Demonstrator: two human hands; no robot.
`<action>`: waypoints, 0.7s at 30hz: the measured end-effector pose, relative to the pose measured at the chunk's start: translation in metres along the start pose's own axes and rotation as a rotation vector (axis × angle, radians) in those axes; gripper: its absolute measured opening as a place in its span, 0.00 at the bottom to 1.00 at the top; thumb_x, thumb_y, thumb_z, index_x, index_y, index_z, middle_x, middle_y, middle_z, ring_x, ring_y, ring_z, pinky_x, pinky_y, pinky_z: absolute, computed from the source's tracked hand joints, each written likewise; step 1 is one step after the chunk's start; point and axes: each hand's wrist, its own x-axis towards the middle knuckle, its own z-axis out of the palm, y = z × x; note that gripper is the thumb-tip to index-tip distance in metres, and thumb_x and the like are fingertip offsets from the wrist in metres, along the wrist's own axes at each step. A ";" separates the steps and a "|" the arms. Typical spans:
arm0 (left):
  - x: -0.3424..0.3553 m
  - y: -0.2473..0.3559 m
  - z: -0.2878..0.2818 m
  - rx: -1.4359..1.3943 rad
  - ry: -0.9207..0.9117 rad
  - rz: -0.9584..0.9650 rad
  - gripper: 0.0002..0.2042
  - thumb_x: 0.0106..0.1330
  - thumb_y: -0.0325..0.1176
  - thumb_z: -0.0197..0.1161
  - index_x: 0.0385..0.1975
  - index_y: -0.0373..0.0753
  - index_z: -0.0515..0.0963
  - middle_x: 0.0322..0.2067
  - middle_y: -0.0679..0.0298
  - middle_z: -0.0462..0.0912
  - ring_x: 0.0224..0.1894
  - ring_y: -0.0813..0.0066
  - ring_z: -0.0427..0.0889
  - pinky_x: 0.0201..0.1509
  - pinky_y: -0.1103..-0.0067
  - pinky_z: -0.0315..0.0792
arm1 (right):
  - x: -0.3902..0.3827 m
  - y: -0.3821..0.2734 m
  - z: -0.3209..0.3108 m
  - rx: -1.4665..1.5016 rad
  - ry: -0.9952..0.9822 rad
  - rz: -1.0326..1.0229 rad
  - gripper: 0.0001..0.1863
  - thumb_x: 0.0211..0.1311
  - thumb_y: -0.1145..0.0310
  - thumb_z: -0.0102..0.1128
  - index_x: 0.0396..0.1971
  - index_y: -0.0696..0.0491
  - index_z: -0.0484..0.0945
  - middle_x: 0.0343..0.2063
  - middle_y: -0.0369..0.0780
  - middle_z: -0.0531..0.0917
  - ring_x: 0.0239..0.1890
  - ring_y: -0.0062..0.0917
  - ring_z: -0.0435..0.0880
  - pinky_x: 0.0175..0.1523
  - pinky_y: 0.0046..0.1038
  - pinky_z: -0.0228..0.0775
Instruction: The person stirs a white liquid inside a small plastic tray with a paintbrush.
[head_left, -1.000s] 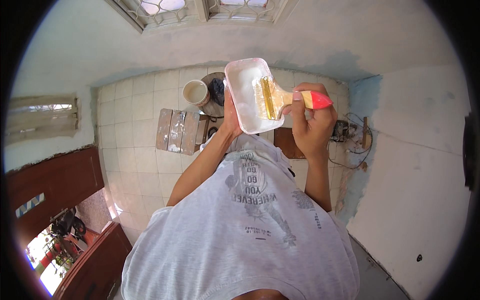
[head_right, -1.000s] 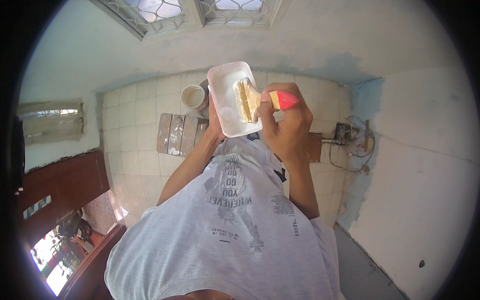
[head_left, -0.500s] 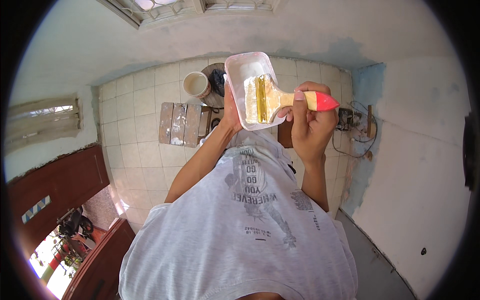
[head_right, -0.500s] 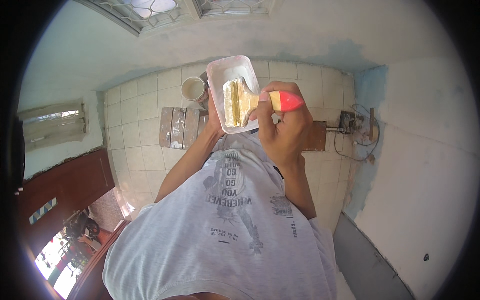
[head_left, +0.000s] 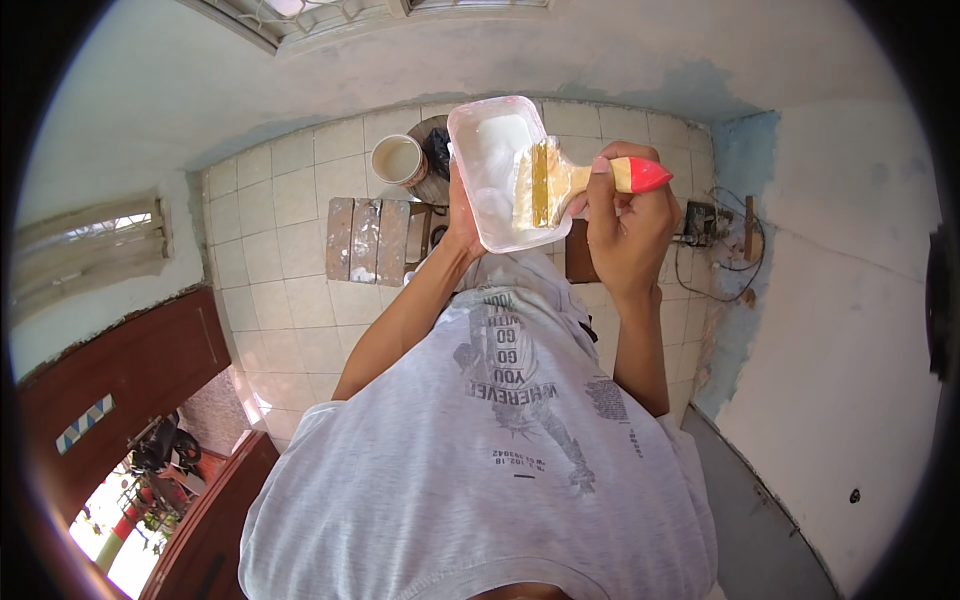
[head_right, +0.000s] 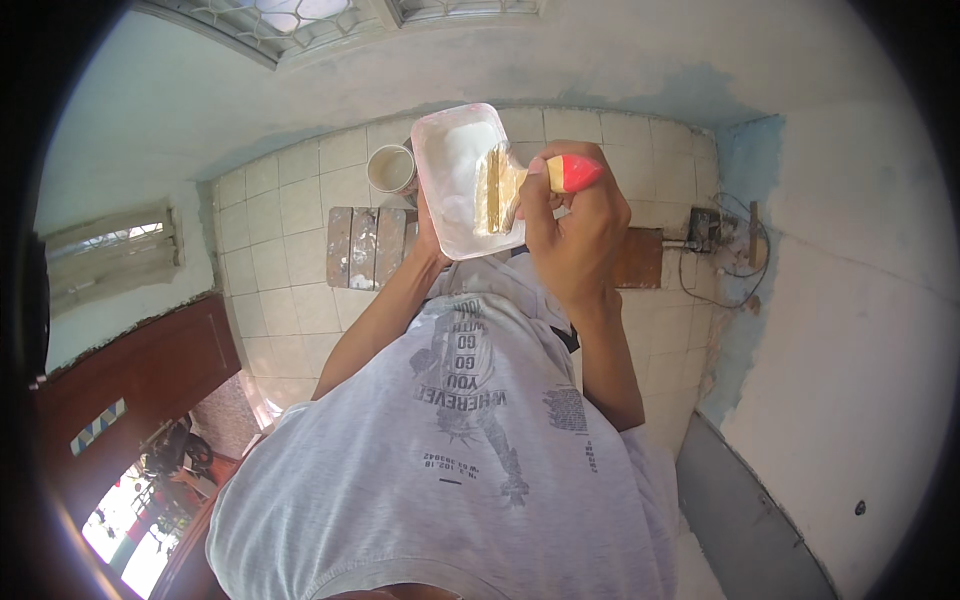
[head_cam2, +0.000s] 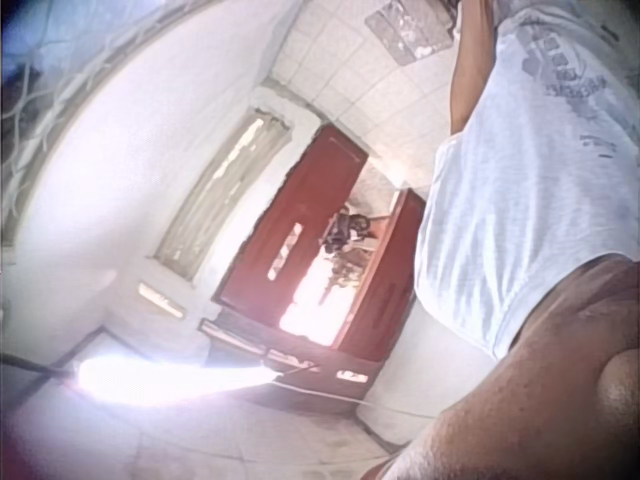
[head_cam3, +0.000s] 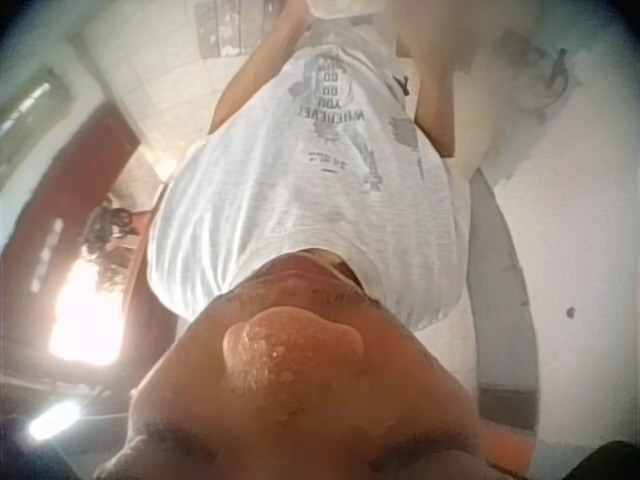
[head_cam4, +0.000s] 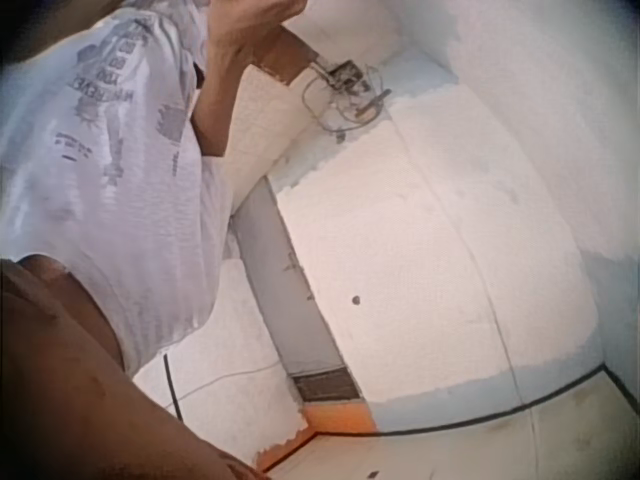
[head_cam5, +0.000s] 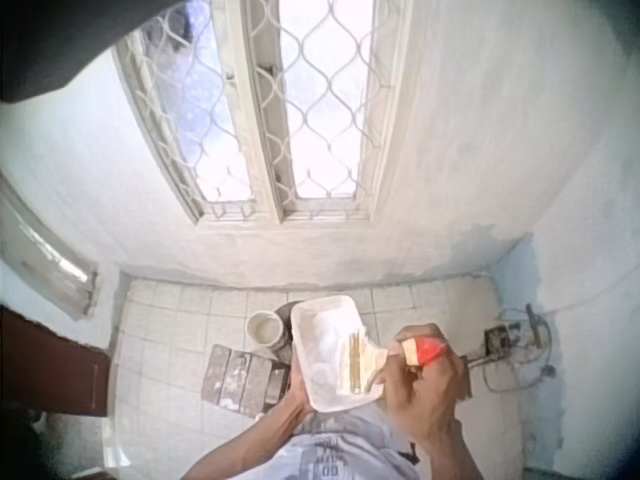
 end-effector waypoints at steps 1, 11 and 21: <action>0.000 0.000 -0.001 0.001 0.002 -0.002 0.40 0.78 0.69 0.39 0.76 0.41 0.63 0.66 0.53 0.78 0.65 0.56 0.81 0.69 0.58 0.79 | 0.002 -0.001 0.000 0.020 0.021 -0.032 0.02 0.71 0.80 0.60 0.39 0.58 0.78 0.29 0.38 0.84 0.21 0.19 0.85 0.28 0.23 0.75; 0.007 0.009 -0.020 0.079 0.052 -0.008 0.40 0.78 0.70 0.38 0.75 0.42 0.65 0.65 0.54 0.79 0.63 0.58 0.83 0.66 0.61 0.81 | -0.008 0.000 0.026 0.034 -0.056 -0.007 0.02 0.70 0.75 0.64 0.39 0.56 0.80 0.34 0.39 0.85 0.28 0.25 0.86 0.33 0.28 0.77; 0.022 0.022 -0.017 0.108 0.044 0.012 0.40 0.78 0.70 0.40 0.76 0.42 0.64 0.66 0.54 0.78 0.63 0.57 0.83 0.66 0.61 0.81 | 0.023 0.002 0.017 0.096 -0.062 0.040 0.03 0.69 0.78 0.64 0.38 0.58 0.78 0.35 0.40 0.85 0.31 0.27 0.88 0.31 0.27 0.79</action>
